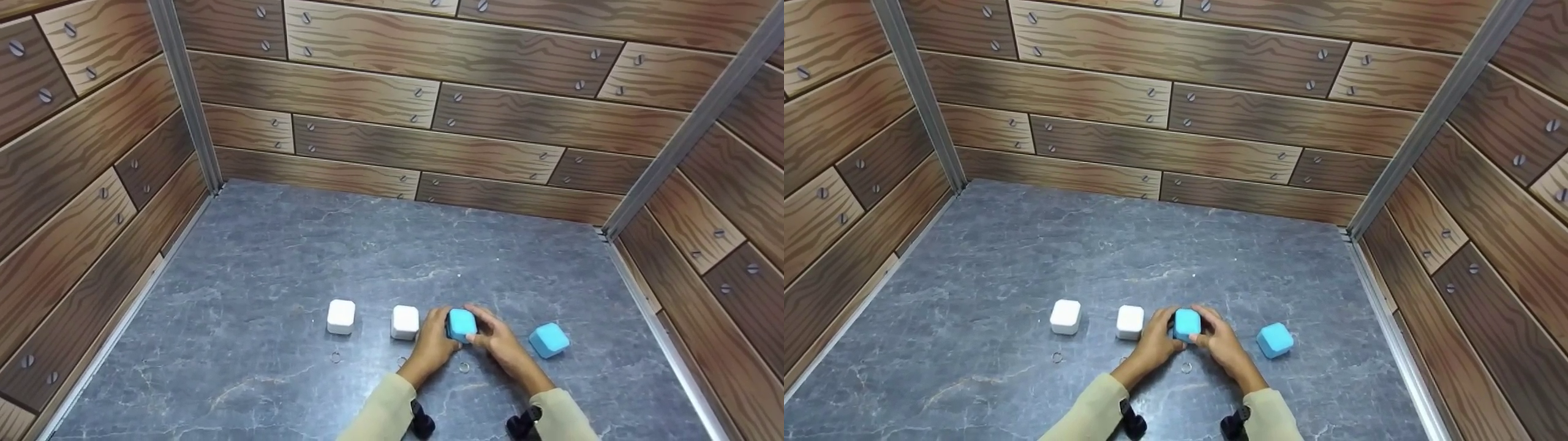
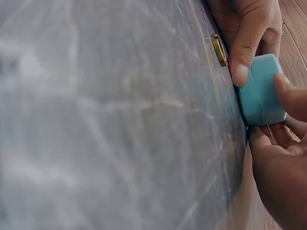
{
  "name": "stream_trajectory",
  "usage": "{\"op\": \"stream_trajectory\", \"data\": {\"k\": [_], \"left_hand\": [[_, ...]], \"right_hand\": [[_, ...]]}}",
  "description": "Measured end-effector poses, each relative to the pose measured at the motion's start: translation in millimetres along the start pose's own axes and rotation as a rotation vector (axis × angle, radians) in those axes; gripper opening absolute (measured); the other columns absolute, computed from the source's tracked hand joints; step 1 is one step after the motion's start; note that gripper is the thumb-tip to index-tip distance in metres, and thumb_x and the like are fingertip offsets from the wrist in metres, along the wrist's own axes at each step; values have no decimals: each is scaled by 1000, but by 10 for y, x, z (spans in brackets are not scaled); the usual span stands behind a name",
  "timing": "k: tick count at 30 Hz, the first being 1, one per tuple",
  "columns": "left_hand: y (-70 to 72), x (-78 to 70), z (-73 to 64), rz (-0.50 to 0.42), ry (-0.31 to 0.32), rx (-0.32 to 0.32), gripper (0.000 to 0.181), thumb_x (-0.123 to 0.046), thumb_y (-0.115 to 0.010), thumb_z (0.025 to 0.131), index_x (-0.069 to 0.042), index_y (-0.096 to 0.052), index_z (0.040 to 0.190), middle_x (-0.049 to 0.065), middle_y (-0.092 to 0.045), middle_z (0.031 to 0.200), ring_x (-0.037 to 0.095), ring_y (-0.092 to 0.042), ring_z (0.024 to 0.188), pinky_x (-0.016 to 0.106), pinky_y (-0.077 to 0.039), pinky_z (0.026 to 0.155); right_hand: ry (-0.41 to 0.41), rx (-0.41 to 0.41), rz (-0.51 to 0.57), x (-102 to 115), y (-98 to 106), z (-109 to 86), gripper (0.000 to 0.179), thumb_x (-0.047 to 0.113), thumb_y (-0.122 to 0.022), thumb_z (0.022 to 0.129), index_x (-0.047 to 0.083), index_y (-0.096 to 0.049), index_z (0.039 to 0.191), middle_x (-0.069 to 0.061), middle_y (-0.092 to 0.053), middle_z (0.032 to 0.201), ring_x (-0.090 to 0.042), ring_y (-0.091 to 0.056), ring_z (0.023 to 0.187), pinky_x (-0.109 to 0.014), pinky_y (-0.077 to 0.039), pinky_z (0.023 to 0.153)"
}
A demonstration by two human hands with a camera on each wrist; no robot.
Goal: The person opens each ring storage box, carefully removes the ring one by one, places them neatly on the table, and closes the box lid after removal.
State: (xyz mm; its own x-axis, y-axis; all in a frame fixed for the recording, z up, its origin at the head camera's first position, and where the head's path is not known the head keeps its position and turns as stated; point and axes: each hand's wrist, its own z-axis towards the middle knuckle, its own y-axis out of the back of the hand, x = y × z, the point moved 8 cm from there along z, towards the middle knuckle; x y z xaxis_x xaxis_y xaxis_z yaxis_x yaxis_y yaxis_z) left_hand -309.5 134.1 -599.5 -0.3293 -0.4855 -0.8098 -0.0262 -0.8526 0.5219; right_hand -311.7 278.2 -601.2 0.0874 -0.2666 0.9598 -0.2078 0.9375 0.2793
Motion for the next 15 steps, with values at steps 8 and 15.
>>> {"op": "stream_trajectory", "data": {"k": [8, 15], "left_hand": [[-21, -74, -10, 2, -9, 33, 72, 3, -81, 72, 6, -51, 138, 21, -56, 127, 35, -55, 119, 44, -47, 103], [-7, -198, 4, 9, 48, 62, 81, -3, -80, 77, 0, -44, 148, 22, -42, 144, 39, -44, 133, 48, -43, 109]], "right_hand": [[-45, 34, -2, 15, -18, -5, 69, 2, -71, 87, 0, -44, 150, -23, -34, 158, -37, -27, 150, -25, -32, 114], [-48, 84, -19, 99, -3, -24, 68, 10, -66, 94, -4, -36, 153, -27, -31, 160, -42, -28, 149, -25, -37, 112]]}}
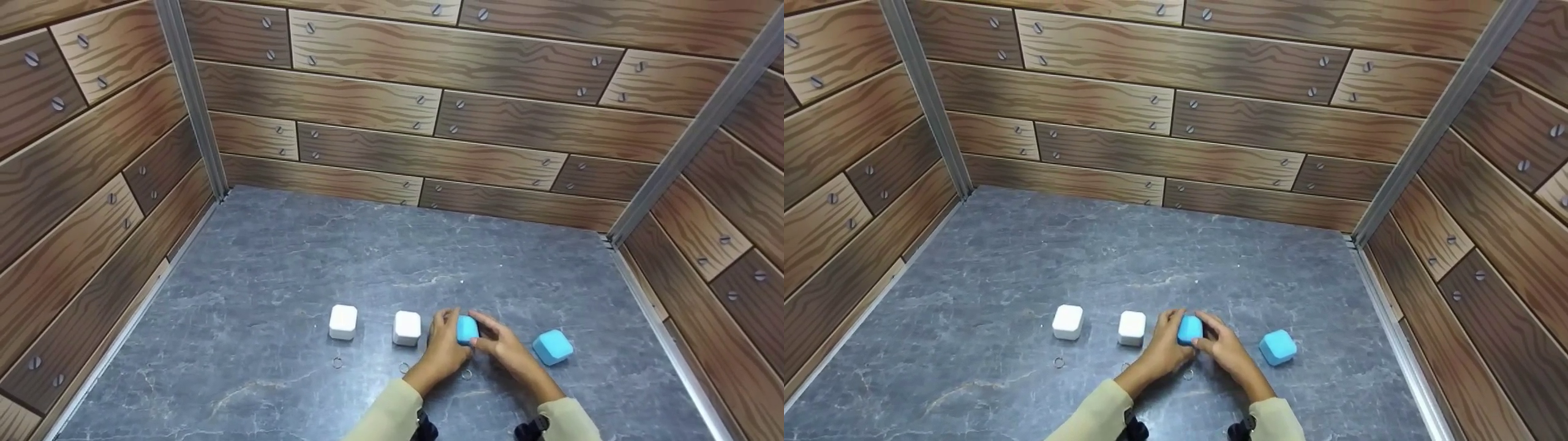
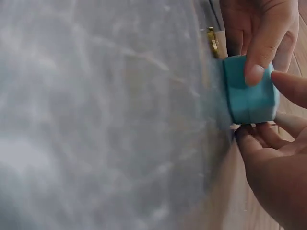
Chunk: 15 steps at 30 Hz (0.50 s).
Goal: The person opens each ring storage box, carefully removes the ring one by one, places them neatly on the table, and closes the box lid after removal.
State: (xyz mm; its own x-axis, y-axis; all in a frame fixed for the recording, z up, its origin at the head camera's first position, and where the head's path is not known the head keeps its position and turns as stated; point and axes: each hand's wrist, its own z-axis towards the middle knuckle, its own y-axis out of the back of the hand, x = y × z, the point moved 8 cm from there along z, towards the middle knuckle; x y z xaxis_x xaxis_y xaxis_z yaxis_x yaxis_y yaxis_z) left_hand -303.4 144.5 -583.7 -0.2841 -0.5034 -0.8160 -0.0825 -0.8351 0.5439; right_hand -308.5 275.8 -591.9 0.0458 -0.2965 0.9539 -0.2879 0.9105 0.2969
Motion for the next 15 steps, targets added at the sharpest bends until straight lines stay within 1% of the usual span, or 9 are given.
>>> {"op": "stream_trajectory", "data": {"k": [2, 3, 4, 6, 9, 10, 12, 15], "left_hand": [[14, -80, 14, 52, -28, -1, 78, -5, -79, 79, -3, -45, 148, 20, -41, 147, 37, -41, 136, 48, -43, 109], [26, -125, 27, 82, -46, -4, 77, -6, -79, 79, -5, -45, 149, 18, -41, 149, 36, -40, 137, 47, -43, 110], [30, -165, 42, 105, -62, 4, 76, -7, -78, 81, -7, -45, 149, 17, -40, 150, 35, -38, 139, 47, -43, 111], [39, -253, 76, 138, -91, 18, 75, -11, -78, 84, -11, -44, 151, 13, -40, 152, 32, -36, 140, 46, -45, 109], [14, -375, 130, 168, -118, 59, 77, -18, -78, 87, -16, -40, 154, 9, -40, 153, 28, -34, 143, 43, -45, 110], [0, -416, 146, 172, -125, 75, 77, -20, -78, 88, -17, -39, 155, 8, -40, 154, 27, -33, 144, 42, -44, 111], [-31, -500, 181, 188, -143, 94, 77, -22, -78, 88, -17, -38, 155, 6, -40, 154, 24, -33, 144, 39, -43, 112], [-114, -618, 240, 191, -172, 129, 77, -23, -76, 90, -18, -38, 156, 4, -41, 154, 22, -34, 145, 35, -41, 114]], "right_hand": [[13, -14, -4, 44, 51, -41, 65, 11, -64, 97, -7, -35, 152, -27, -34, 158, -43, -30, 148, -19, -38, 108], [20, -35, -12, 73, 88, -65, 63, 12, -63, 98, -7, -37, 151, -28, -36, 157, -43, -32, 147, -19, -39, 107], [24, -59, -31, 98, 130, -92, 60, 13, -62, 99, -7, -38, 151, -27, -39, 155, -43, -34, 146, -22, -40, 108], [22, -107, -75, 137, 220, -155, 58, 14, -61, 99, -4, -41, 150, -25, -43, 154, -42, -37, 145, -33, -40, 113], [5, -157, -120, 167, 345, -257, 57, 17, -61, 100, 0, -42, 151, -22, -43, 155, -39, -36, 146, -50, -38, 116], [1, -164, -127, 171, 380, -289, 58, 18, -62, 100, 1, -42, 151, -22, -42, 155, -39, -36, 146, -52, -38, 116], [5, -178, -124, 179, 448, -347, 59, 19, -62, 100, 1, -41, 152, -22, -40, 156, -41, -36, 146, -51, -40, 114], [30, -218, -114, 189, 570, -429, 59, 17, -64, 99, -1, -41, 151, -24, -40, 155, -44, -38, 143, -41, -45, 111]]}}
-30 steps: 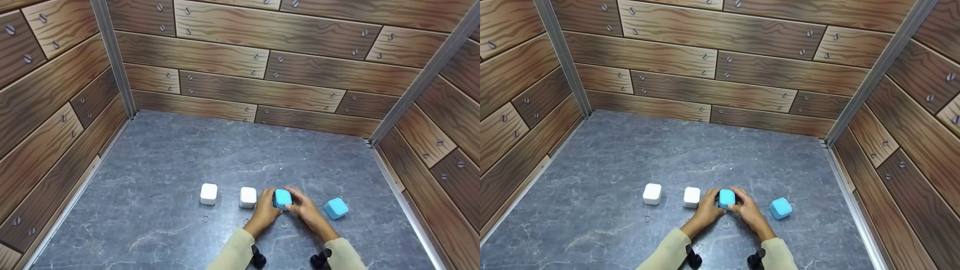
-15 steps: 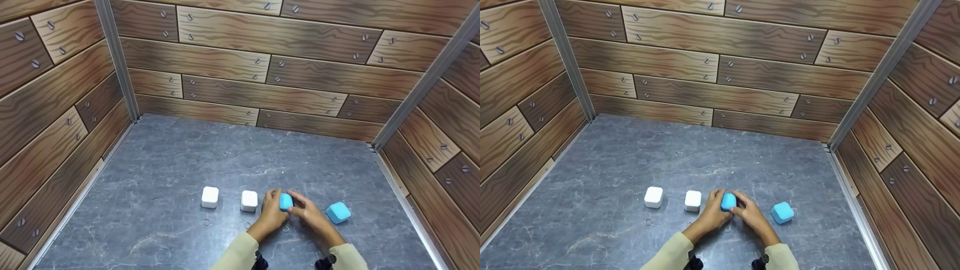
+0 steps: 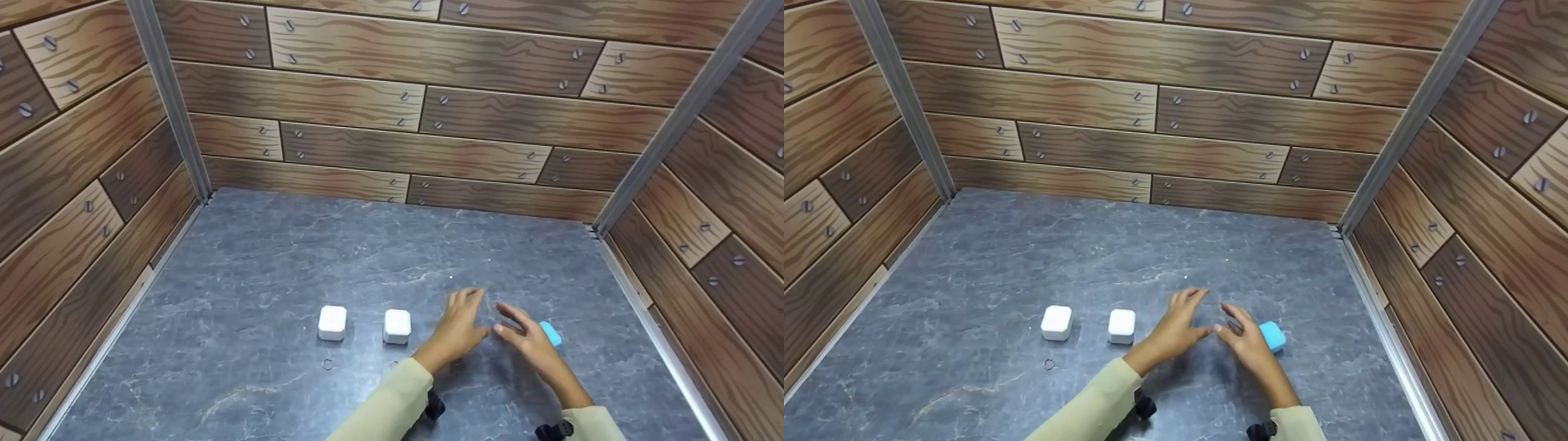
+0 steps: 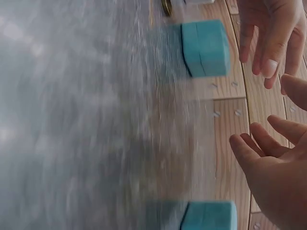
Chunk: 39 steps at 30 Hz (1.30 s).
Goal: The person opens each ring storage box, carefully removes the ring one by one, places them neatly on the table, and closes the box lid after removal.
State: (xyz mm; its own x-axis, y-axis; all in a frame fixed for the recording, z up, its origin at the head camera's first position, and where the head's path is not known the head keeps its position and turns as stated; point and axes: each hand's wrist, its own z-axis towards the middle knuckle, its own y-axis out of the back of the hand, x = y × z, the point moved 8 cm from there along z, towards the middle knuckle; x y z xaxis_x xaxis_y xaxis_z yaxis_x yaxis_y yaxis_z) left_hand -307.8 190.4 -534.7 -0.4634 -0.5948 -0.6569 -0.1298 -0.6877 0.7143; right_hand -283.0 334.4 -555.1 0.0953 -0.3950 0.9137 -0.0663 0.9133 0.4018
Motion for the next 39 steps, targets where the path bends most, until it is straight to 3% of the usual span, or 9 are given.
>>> {"op": "stream_trajectory", "data": {"k": [4, 11, 15, 18, 21, 25, 28, 32, 39], "left_hand": [[-104, -117, 115, 17, -33, 56, 74, -29, -74, 92, -23, -36, 156, -2, -40, 155, 16, -36, 144, 31, -43, 112], [-315, -292, 237, 47, -68, 138, 74, -34, -72, 93, -27, -34, 157, -5, -41, 154, 13, -40, 141, 29, -46, 108], [-436, -349, 294, 33, -74, 185, 73, -25, -73, 93, -28, -36, 156, -6, -42, 153, 13, -41, 141, 28, -46, 107], [-535, -380, 335, 14, -76, 211, 72, -20, -74, 92, -28, -39, 155, -5, -45, 150, 12, -43, 139, 27, -45, 108], [-632, -394, 370, 3, -67, 243, 71, -19, -74, 92, -28, -40, 154, -5, -47, 149, 13, -45, 137, 27, -45, 107], [-741, -388, 399, 17, -45, 276, 69, -19, -74, 92, -27, -42, 153, -5, -48, 148, 13, -45, 138, 27, -45, 108], [-822, -391, 408, 28, -40, 297, 68, -18, -73, 93, -26, -43, 153, -4, -48, 148, 14, -44, 139, 27, -44, 109], [-913, -412, 436, 17, -44, 315, 68, -15, -72, 93, -23, -43, 153, -3, -48, 149, 12, -44, 139, 24, -43, 109], [-1005, -426, 509, -16, -29, 323, 68, -10, -72, 92, -22, -44, 153, -1, -50, 149, 12, -47, 137, 25, -45, 107]], "right_hand": [[27, -61, 7, -13, 180, -51, 60, 12, -65, 98, -4, -41, 150, -24, -41, 154, -42, -39, 142, -25, -44, 109], [15, -116, -40, -145, 441, -185, 62, 20, -66, 98, 3, -40, 152, -20, -38, 156, 9, -43, 126, -8, -40, 104], [90, -190, -64, -183, 580, -246, 61, 12, -68, 96, -4, -42, 149, -25, -42, 151, 15, -41, 124, -6, -37, 105], [144, -236, -119, -205, 668, -292, 64, 4, -70, 92, -8, -40, 148, -29, -42, 147, 12, -39, 125, -2, -33, 104], [147, -259, -203, -242, 726, -327, 70, 3, -73, 90, -7, -38, 150, -30, -39, 146, -8, -40, 132, -4, -33, 103], [54, -254, -276, -358, 769, -355, 77, 8, -75, 89, -8, -34, 151, -34, -34, 148, -44, -36, 137, -37, -37, 114], [-77, -228, -294, -495, 783, -380, 82, 16, -75, 91, -9, -28, 153, -35, -29, 150, -52, -32, 140, -58, -36, 112], [-206, -217, -293, -628, 793, -408, 85, 23, -74, 92, -9, -25, 153, -33, -32, 147, -49, -38, 138, -54, -42, 111], [-248, -227, -297, -684, 798, -392, 84, 26, -76, 91, -10, -29, 151, -34, -42, 142, -47, -49, 130, -38, -51, 100]]}}
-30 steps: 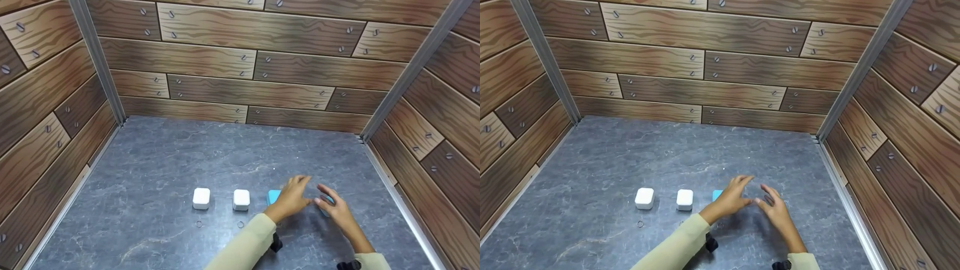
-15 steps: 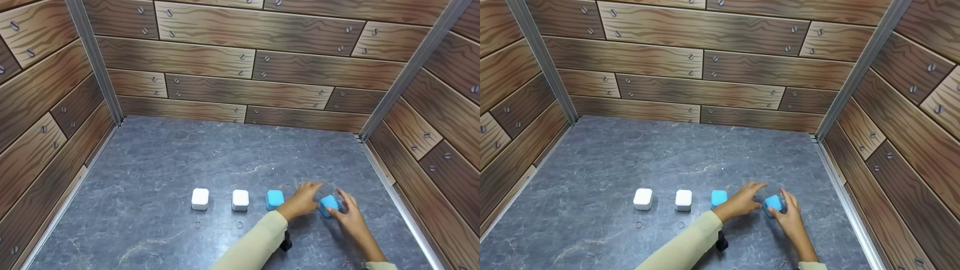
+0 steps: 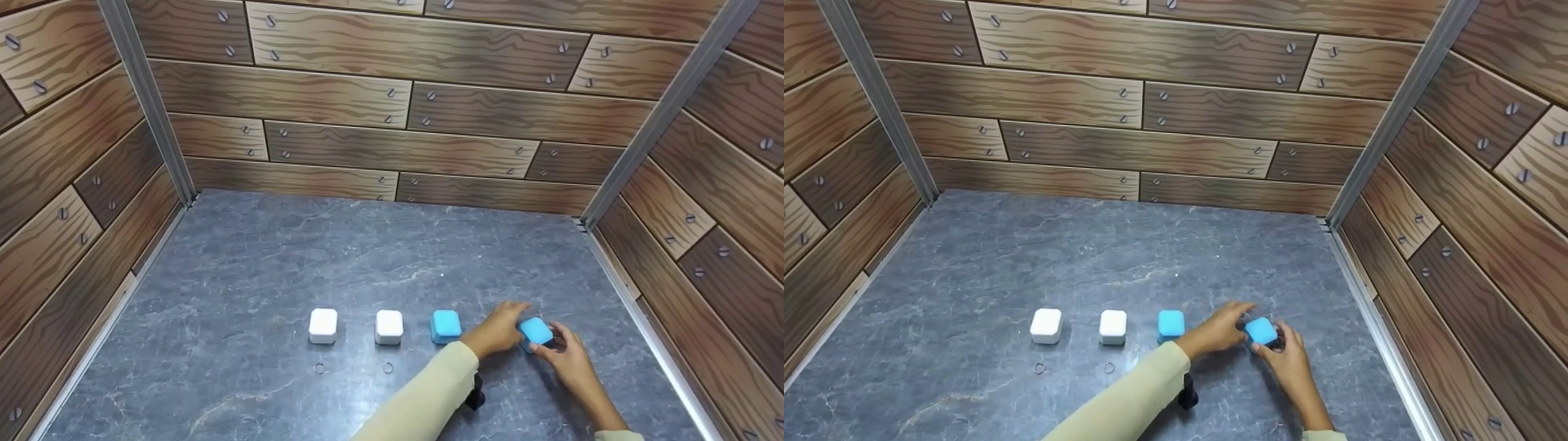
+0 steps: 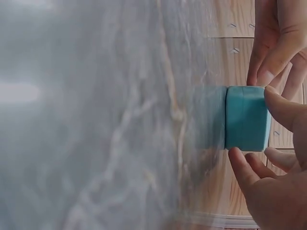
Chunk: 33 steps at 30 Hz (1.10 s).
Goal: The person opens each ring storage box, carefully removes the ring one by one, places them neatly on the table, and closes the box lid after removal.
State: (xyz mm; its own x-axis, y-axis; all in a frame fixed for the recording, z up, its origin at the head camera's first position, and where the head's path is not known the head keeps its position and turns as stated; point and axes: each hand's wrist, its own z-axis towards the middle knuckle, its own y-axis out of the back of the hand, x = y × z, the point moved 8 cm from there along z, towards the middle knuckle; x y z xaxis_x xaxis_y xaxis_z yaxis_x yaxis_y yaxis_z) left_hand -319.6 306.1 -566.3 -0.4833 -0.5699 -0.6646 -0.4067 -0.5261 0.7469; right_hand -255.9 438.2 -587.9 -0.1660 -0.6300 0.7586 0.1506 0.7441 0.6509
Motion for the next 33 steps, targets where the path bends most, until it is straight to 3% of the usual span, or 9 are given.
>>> {"op": "stream_trajectory", "data": {"k": [7, 14, 20, 26, 33], "left_hand": [[-44, 71, 23, -96, -4, -6, 65, -11, -72, 92, -21, -47, 151, -3, -58, 140, 9, -53, 128, 22, -47, 100], [-91, 142, -2, -224, -4, -9, 58, -9, -72, 93, -18, -53, 146, -4, -61, 137, 6, -58, 122, 19, -49, 97], [-106, 168, -26, -299, 14, -20, 54, -9, -73, 91, -17, -56, 143, -5, -62, 135, 5, -59, 120, 20, -49, 98], [-126, 175, -30, -327, 32, -27, 56, -7, -74, 90, -16, -56, 142, -4, -62, 132, 5, -59, 119, 21, -49, 98], [-160, 179, -61, -322, 81, -50, 64, -13, -79, 86, -22, -54, 144, -4, -58, 134, 5, -57, 119, 21, -49, 97]], "right_hand": [[2, 12, 4, -5, -20, 35, 80, 29, -74, 93, -10, -34, 149, -36, -41, 143, -48, -51, 129, -32, -53, 95], [-17, 37, 16, -40, -40, 47, 80, 30, -73, 93, -9, -33, 150, -36, -37, 146, -50, -47, 133, -36, -53, 101], [-32, 61, 71, -60, -31, 59, 80, 27, -74, 92, -8, -32, 151, -37, -39, 148, -47, -45, 137, -19, -49, 96], [-44, 96, 119, -56, -32, 54, 84, 28, -75, 92, -7, -30, 153, -37, -40, 149, -48, -42, 140, -24, -52, 97], [-21, 159, 153, -66, -39, 67, 77, 13, -70, 94, -9, -27, 154, -36, -32, 154, -47, -35, 144, -25, -49, 103]]}}
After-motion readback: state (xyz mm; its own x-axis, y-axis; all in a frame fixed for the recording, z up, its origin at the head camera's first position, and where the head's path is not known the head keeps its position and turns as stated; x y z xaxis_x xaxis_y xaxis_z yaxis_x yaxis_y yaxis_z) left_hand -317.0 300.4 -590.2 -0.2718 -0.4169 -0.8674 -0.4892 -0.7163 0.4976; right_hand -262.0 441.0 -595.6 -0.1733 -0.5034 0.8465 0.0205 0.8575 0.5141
